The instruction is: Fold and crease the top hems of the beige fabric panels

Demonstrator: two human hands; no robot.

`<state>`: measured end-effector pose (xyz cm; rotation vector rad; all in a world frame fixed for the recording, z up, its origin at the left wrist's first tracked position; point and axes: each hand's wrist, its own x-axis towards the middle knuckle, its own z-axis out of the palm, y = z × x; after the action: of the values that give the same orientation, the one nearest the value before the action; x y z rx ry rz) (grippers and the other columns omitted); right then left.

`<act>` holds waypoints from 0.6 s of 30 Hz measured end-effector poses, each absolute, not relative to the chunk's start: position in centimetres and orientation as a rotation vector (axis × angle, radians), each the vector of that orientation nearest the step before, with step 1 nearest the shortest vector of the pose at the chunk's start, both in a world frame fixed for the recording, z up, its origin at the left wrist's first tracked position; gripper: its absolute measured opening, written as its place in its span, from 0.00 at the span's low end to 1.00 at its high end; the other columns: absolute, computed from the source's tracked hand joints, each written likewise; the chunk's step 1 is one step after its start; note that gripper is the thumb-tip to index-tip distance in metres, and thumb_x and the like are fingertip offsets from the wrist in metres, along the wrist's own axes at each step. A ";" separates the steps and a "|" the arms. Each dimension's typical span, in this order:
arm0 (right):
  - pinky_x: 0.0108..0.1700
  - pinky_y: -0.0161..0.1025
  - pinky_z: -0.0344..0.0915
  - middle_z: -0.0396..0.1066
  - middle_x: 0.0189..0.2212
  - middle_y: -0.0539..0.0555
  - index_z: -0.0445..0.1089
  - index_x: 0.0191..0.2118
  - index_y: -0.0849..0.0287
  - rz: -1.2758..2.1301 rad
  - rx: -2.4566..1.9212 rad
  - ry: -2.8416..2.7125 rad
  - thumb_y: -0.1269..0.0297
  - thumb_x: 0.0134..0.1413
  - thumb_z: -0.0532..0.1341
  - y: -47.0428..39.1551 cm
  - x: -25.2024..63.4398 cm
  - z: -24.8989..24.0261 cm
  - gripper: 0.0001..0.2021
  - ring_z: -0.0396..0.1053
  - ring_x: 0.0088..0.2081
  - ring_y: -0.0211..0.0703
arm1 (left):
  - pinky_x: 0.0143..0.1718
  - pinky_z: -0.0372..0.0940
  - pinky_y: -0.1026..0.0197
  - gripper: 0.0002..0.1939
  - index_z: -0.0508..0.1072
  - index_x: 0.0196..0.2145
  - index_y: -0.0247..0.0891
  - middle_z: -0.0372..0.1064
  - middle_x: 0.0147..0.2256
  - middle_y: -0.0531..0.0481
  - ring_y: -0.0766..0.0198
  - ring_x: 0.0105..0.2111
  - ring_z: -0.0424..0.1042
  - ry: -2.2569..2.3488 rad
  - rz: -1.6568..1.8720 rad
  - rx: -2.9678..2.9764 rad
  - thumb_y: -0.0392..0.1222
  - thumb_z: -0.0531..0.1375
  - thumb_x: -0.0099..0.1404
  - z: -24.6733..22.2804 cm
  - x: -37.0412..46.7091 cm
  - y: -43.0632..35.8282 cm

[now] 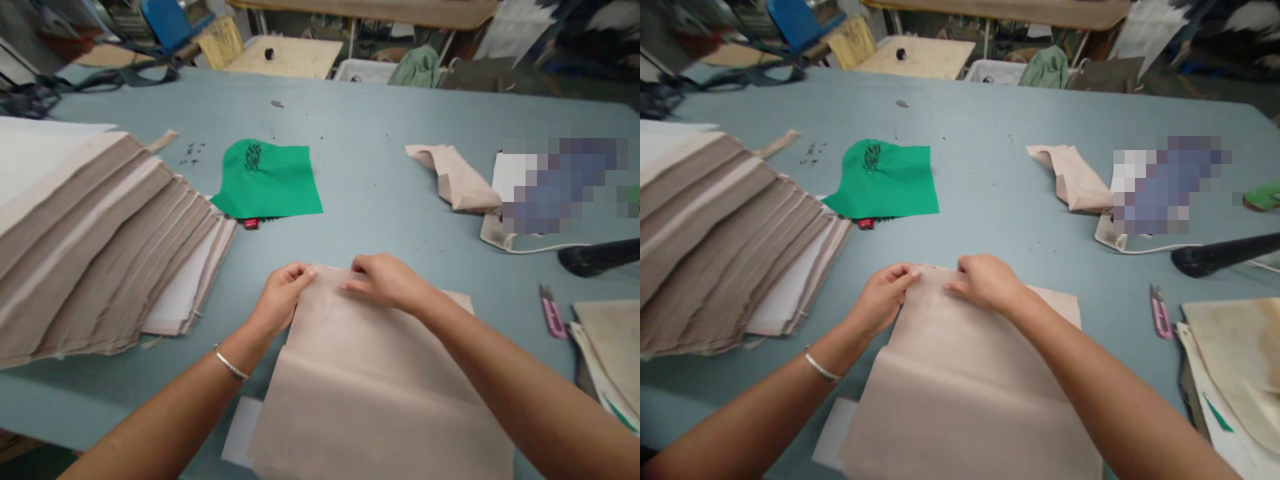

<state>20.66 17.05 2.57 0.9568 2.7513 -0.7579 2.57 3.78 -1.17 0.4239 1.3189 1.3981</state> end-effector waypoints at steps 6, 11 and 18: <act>0.25 0.40 0.54 0.73 0.23 0.54 0.70 0.25 0.56 -0.713 1.079 2.310 0.43 0.57 0.61 21.7 33.6 3.9 0.21 0.69 0.25 0.46 | 0.27 0.63 0.66 0.19 0.72 0.30 0.36 0.72 0.25 0.54 0.68 0.23 0.69 1.335 1.328 0.470 0.51 0.72 0.50 -1.2 1.7 4.3; 0.37 0.42 0.65 0.78 0.36 0.57 0.75 0.42 0.57 -0.856 1.167 2.715 0.52 0.63 0.58 18.3 28.0 1.7 0.15 0.74 0.36 0.48 | 0.38 0.66 0.61 0.16 0.75 0.47 0.35 0.76 0.36 0.48 0.62 0.35 0.74 1.598 1.049 1.261 0.36 0.63 0.60 -0.6 -0.6 6.3; 0.41 0.41 0.66 0.71 0.37 0.56 0.76 0.48 0.59 -0.878 0.976 3.292 0.67 0.67 0.55 15.2 23.0 -2.3 0.12 0.70 0.39 0.44 | 0.43 0.67 0.60 0.10 0.78 0.37 0.35 0.72 0.36 0.47 0.62 0.39 0.72 1.648 0.949 1.988 0.28 0.57 0.65 -2.1 -1.9 6.8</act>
<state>22.96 15.20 -2.31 0.9756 3.2921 -0.8776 -1.91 6.80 -2.08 1.9876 1.6482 0.9493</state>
